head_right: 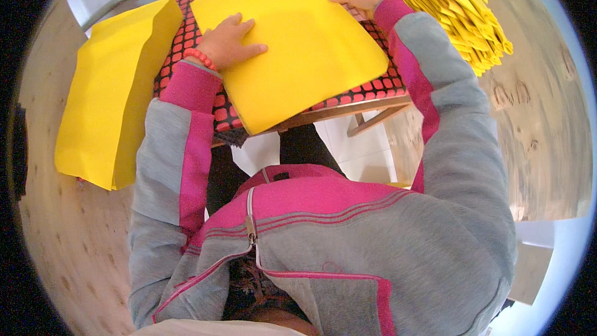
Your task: The person folds yellow paper sheets by hand on a patterned table, aligning edges and creasing folds. The person stacks the folded sheets into a growing pile on the table.
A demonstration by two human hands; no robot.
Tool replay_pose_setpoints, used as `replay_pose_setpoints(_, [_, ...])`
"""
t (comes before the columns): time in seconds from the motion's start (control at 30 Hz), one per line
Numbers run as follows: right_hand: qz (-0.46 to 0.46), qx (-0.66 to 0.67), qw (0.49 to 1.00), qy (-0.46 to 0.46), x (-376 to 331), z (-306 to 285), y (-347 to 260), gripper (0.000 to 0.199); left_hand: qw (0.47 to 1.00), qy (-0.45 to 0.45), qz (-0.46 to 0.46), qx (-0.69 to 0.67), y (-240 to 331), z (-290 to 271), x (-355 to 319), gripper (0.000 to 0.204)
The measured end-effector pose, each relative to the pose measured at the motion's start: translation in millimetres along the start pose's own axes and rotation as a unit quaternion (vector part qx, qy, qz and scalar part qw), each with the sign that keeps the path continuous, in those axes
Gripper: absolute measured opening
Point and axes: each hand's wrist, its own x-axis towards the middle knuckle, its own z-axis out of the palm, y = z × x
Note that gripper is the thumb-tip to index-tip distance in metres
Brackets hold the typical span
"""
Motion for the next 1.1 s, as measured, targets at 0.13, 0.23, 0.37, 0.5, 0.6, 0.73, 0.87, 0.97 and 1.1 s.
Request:
replay_pose_setpoints(0.13, [-0.004,0.156,0.985,-0.069,50,4,-25,0.034,1.0,0.009,0.005,0.0,-1,-1,-2,0.078])
replay_pose_setpoints(0.23, [-0.039,0.097,0.994,-0.037,69,9,-41,0.034,1.0,0.014,0.014,-0.004,-2,-4,-2,0.076])
replay_pose_setpoints(0.37, [-0.084,0.004,0.995,-0.045,77,17,-50,0.03,1.0,0.012,0.019,-0.008,-3,-8,-1,0.072])
replay_pose_setpoints(0.5, [-0.491,-0.572,0.591,0.286,71,34,-31,0.021,0.999,0.032,0.008,0.009,-4,-8,-1,0.069])
replay_pose_setpoints(0.6, [-0.497,-0.617,0.545,0.276,66,40,-23,0.02,0.999,0.025,-0.004,0.02,-4,-7,-1,0.068])
replay_pose_setpoints(0.73, [-0.232,-0.322,0.903,0.166,65,22,-32,0.029,1.0,0.022,-0.004,0.013,-5,-7,-1,0.068])
replay_pose_setpoints(0.87, [-0.096,0.022,0.994,-0.038,75,-10,-39,0.038,0.999,0.028,-0.001,0.016,-7,-8,0,0.066])
replay_pose_setpoints(0.97, [-0.096,0.082,0.979,-0.159,87,-23,-34,0.035,1.0,0.027,-0.004,0.015,-7,-7,1,0.063])
replay_pose_setpoints(1.1, [-0.081,0.055,0.991,-0.091,100,-20,-31,0.035,1.0,0.027,-0.002,0.008,-9,-6,1,0.06])
